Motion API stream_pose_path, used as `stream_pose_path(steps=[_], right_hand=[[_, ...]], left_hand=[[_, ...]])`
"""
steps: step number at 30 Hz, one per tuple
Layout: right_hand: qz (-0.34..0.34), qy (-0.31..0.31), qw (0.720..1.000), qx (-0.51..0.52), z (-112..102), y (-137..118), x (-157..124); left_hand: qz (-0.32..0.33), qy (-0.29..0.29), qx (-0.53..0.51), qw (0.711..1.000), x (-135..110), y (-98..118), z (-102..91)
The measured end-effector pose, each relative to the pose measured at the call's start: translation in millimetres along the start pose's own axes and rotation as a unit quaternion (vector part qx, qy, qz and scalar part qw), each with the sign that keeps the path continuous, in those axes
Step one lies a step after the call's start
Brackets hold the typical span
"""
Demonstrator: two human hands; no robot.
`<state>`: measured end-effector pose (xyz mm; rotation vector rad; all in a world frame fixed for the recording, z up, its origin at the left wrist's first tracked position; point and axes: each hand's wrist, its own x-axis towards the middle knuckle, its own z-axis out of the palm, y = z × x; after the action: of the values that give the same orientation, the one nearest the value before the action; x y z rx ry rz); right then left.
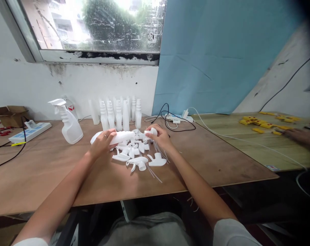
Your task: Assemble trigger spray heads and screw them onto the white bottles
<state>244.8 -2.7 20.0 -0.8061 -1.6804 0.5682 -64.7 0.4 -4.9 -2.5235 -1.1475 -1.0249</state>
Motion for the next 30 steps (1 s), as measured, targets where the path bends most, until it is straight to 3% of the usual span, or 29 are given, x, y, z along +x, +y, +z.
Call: stream_pose_path(steps=[7,11,15,17,22,25,27,30], right_hand=[[-0.149,-0.124,0.979,-0.064,18.1,-20.9,20.4],[-0.196,-0.187,0.957,-0.103,5.9,-65.8,47.8],[-0.209,-0.295,0.929,-0.083,-10.1,-121.9,71.1],[-0.207,-0.325,0.918,-0.09,-13.7,-133.3,82.2],[-0.229,-0.311,0.913,-0.131,-0.6,-118.3,98.1],[-0.276,-0.301,0.902,-0.142,18.4,-128.4,87.8],[-0.304,-0.242,0.912,-0.131,31.3,-143.1,76.1],[-0.301,-0.095,0.943,-0.107,48.2,-151.1,61.9]], left_hand=[[-0.032,-0.001,-0.016,0.999,7.0,25.4,-0.8],[-0.079,0.01,-0.095,0.992,18.3,51.7,-18.4],[-0.111,0.04,-0.22,0.968,28.1,88.7,-37.7],[-0.125,0.063,-0.254,0.957,28.0,104.2,-45.2],[-0.207,0.121,-0.243,0.94,8.0,130.1,-51.4],[-0.285,0.146,-0.225,0.92,-5.7,141.4,-45.2],[-0.3,0.171,-0.222,0.912,-9.1,146.0,-39.3],[-0.283,0.206,-0.177,0.92,-6.8,145.3,-32.0]])
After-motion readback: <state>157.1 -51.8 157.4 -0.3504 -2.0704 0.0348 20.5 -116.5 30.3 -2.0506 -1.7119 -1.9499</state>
